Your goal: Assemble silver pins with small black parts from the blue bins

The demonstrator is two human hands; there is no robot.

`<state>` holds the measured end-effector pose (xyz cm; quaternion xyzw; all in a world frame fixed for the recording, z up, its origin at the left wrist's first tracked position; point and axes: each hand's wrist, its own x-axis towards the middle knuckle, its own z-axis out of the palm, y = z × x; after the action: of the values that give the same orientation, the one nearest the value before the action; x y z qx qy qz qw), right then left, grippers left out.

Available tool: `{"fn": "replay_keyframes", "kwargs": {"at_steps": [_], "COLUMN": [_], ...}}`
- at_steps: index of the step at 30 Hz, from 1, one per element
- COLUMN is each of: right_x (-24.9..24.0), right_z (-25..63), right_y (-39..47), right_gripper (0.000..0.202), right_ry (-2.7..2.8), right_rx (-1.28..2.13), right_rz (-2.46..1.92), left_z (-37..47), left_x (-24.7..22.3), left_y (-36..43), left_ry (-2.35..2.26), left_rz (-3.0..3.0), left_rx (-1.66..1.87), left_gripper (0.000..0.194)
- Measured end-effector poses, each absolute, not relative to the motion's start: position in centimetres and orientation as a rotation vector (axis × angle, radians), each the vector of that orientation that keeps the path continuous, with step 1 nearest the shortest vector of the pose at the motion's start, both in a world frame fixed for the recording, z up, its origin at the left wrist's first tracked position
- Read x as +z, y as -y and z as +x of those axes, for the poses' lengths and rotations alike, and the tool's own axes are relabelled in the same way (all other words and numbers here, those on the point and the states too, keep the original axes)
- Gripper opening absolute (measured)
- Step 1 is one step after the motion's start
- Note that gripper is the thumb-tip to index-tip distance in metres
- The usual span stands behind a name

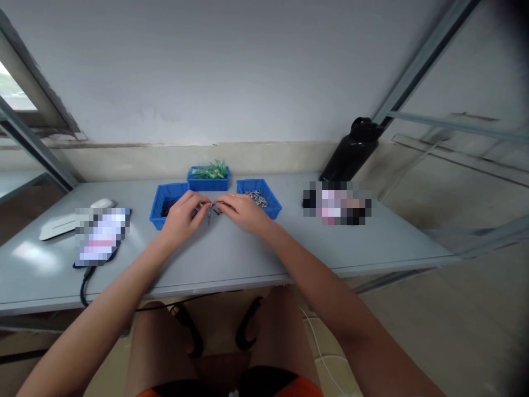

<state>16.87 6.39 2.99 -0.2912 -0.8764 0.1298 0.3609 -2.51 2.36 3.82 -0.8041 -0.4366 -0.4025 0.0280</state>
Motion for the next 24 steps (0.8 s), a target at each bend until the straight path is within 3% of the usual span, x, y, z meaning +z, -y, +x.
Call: {"fn": "replay_keyframes", "kwargs": {"at_steps": [5,11,17,24], "right_x": [3.6,2.5,2.8,3.3], "right_z": [19.4,23.2,21.2,18.4], "right_y": [-7.7,-9.9,-9.5,-7.5], "right_gripper": [0.026,0.027,0.019,0.016], "right_ry": [2.059,1.815,1.963,2.125], "right_rx": [0.137,-0.054,0.142,0.402], "right_rz": [-1.073,-1.484,-1.264,-1.010], "left_z": [-2.5,-0.7,0.1,-0.6], "left_x": [3.7,2.1,1.4,1.2], "left_y": [-2.1,-1.2,-1.0,-1.5], "left_ry": [1.391,1.362,1.637,1.675], "left_rz": [-2.536,-2.659,-2.428,-2.404], "left_rx": [-1.063,-0.447,-0.184,-0.132], "left_gripper": [0.022,0.019,0.026,0.032]}}
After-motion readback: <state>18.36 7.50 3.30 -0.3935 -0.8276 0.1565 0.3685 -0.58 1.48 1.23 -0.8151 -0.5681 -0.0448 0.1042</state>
